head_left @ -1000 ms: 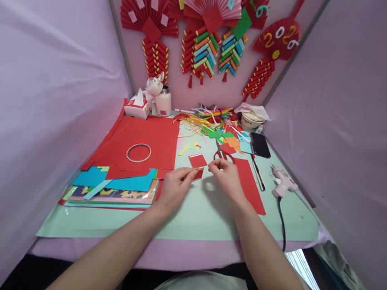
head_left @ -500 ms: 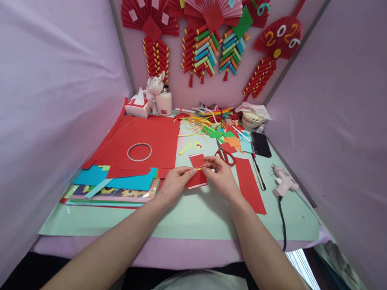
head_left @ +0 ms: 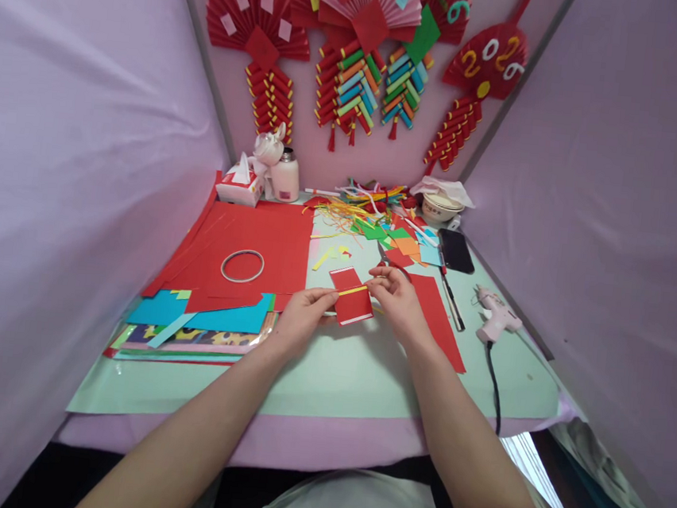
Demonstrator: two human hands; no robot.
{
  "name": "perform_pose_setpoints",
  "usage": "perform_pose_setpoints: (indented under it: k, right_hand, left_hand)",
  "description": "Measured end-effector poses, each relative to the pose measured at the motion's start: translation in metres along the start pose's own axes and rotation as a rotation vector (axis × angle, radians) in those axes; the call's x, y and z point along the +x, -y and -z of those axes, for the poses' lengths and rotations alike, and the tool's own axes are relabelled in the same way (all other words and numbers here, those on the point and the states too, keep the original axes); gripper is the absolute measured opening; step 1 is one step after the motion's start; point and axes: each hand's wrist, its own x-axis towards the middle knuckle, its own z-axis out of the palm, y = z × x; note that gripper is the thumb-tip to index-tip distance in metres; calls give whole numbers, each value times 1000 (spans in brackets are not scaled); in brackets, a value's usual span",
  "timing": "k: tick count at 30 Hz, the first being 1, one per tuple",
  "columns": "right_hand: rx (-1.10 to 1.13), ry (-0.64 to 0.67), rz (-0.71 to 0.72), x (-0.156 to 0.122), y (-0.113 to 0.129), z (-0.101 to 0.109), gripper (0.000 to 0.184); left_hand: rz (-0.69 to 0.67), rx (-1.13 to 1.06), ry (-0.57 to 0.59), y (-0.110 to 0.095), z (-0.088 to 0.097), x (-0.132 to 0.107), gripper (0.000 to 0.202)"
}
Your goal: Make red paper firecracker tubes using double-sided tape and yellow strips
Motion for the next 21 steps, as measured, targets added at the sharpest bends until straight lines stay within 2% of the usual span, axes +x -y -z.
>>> perform_pose_setpoints:
  k: [4, 10, 15, 17, 19, 21]
  right_hand:
    - [-52, -39, -2, 0, 3, 1, 24]
    - [72, 75, -93, -1, 1, -9, 31]
    - [96, -17, -5, 2, -3, -6, 30]
    - [0, 40, 66, 1, -3, -2, 29]
    - [-145, 161, 150, -2, 0, 2, 29]
    - [-271, 287, 213, -7, 3, 2, 30]
  left_hand:
    - [2, -100, -49, 0, 3, 3, 36]
    - [-49, -239, -94, -1, 4, 4, 31]
    - [10, -221, -69, -3, 1, 1, 28]
    - [-20, -156, -105, -3, 2, 1, 32]
    - [-116, -9, -156, -2, 4, 2, 35]
    - [-210, 201, -131, 0, 6, 3, 33]
